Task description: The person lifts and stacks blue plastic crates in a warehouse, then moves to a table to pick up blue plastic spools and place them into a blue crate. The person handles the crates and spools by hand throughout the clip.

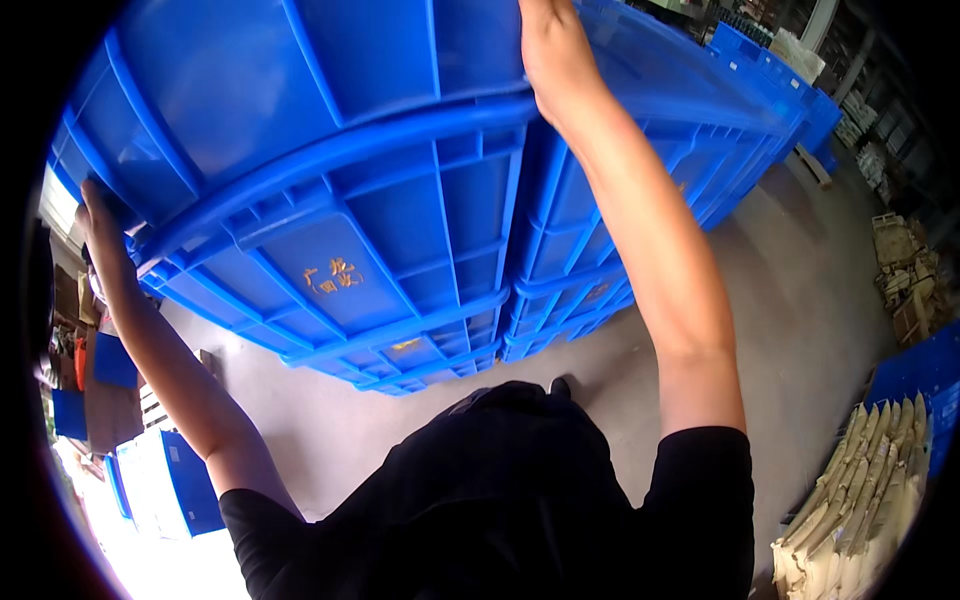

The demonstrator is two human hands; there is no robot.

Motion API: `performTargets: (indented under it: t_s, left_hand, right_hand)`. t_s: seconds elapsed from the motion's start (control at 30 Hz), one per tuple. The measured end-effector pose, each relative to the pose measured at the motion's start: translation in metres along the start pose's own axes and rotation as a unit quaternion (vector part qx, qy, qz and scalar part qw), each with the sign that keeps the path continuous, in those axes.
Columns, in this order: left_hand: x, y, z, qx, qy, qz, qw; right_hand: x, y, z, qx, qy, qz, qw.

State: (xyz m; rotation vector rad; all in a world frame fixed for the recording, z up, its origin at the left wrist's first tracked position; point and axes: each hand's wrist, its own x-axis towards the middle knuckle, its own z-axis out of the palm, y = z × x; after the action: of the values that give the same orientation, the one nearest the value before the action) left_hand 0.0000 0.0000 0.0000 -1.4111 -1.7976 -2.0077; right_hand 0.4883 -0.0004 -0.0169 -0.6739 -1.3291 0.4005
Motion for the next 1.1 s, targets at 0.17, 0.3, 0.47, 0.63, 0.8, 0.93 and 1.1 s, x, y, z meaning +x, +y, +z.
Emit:
performTargets:
  t_s: [0.17,0.3,0.47,0.63,0.8,0.93,1.1]
  left_hand:
    - [-0.027,-0.002,-0.009,0.037,0.02,0.003,0.999]
    - [-0.015,0.022,-0.01,-0.071,0.012,0.014,0.997]
    - [0.032,0.032,-0.013,-0.107,0.091,0.066,0.988]
    - [0.025,0.042,0.004,-0.023,0.177,0.115,0.977]
    - [0.032,0.035,0.012,-0.004,0.189,0.11,0.976]
    - [0.016,0.061,0.012,-0.071,0.203,0.063,0.975]
    - [0.007,0.065,0.023,-0.01,0.228,0.081,0.97]
  right_hand:
    - [-0.012,-0.013,0.01,-0.028,0.011,0.011,0.999]
    - [0.001,-0.027,0.013,-0.012,0.008,-0.018,1.0]
    - [-0.004,-0.04,0.024,0.071,0.028,0.045,0.996]
    - [0.023,-0.045,0.035,0.184,-0.04,0.067,0.98]
    - [0.027,-0.005,0.019,-0.016,0.13,-0.075,0.989]
    - [0.043,-0.024,0.011,-0.054,0.107,-0.006,0.993]
    - [0.051,-0.013,-0.001,-0.108,0.095,0.135,0.98]
